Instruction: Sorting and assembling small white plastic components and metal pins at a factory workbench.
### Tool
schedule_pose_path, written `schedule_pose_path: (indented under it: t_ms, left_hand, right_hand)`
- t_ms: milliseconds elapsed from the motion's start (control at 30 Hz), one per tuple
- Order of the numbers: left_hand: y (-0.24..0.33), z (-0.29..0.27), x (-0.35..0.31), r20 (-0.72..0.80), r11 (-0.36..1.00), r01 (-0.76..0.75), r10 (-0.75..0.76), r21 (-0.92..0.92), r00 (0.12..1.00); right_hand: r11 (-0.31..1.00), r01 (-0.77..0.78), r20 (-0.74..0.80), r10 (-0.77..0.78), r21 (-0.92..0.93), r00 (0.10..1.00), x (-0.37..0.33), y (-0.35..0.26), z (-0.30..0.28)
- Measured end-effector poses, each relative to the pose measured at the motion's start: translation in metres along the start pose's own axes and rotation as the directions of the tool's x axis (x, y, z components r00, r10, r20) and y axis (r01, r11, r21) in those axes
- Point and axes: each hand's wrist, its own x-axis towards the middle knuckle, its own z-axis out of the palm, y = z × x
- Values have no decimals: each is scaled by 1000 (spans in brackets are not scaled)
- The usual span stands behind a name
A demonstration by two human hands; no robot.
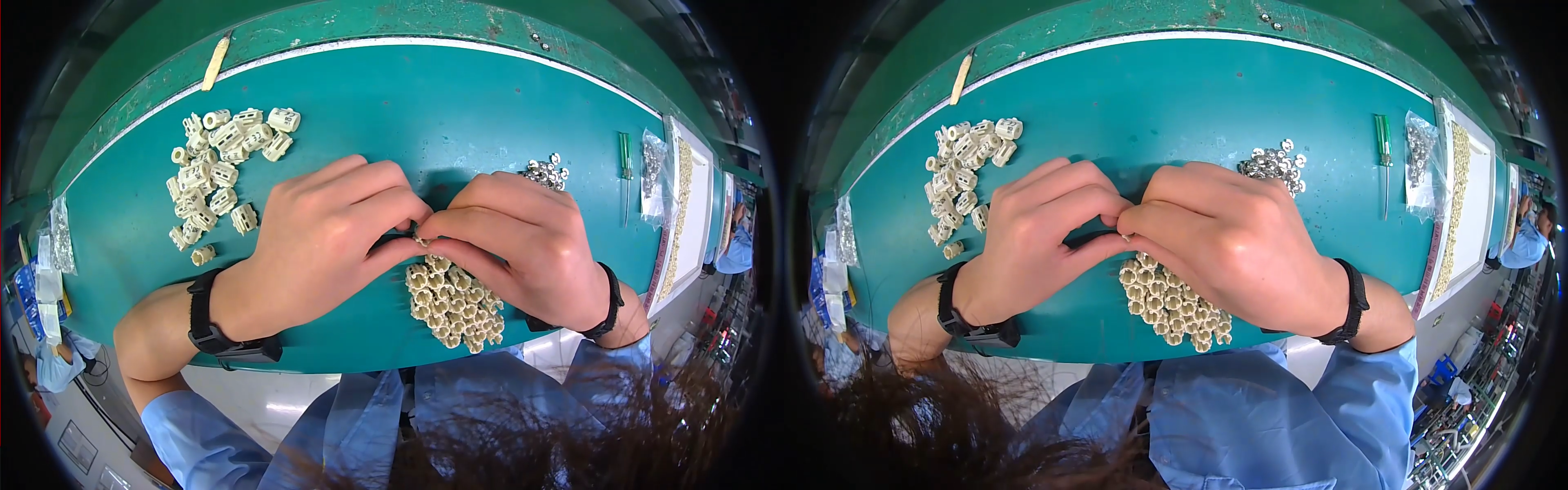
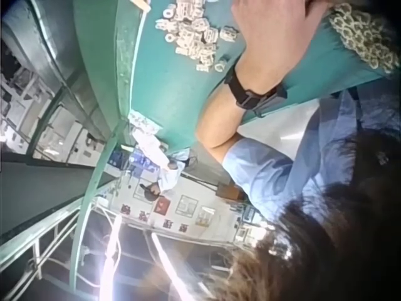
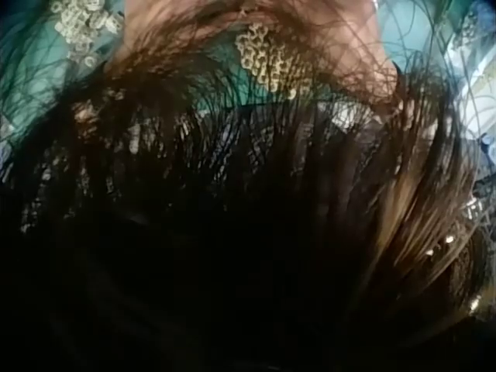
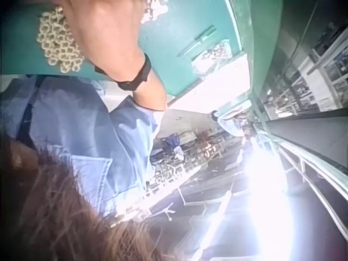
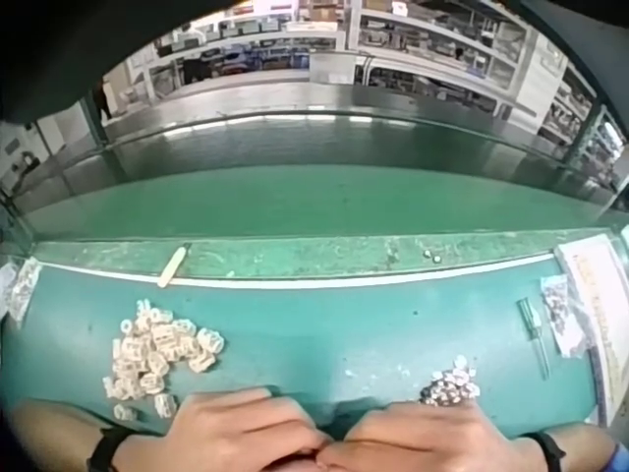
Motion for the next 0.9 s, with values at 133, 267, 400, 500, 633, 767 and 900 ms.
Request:
schedule_pose_path:
  t_ms: [133,267,400,500,633,767,900]
  left_hand:
    - [1,-1,8,6,1000,-13,13,-1,1000]
    - [4,-7,15,11,999,-20,20,-39,1000]
    - [9,-13,22,40,999,-27,28,-46,999]
    - [16,-11,34,6,996,-25,26,-87,1000]
    - [35,-17,48,35,986,37,-32,-165,999]
    - [62,-19,70,75,995,52,-46,-81,996]
    - [91,-8,101,36,1000,-9,9,6,999]
  right_hand:
    - [1000,-7,1,7,-5,1000,1,3,-8]
    - [1000,-22,4,22,14,1000,2,6,-25]
    - [998,-48,7,47,34,999,6,9,-46]
    - [998,-54,-27,55,30,998,5,18,-65]
    - [994,-99,-50,101,37,994,0,31,-94]
    - [993,-107,-78,110,41,991,-17,50,-127]
    - [996,-87,-139,85,-4,987,-47,74,-161]
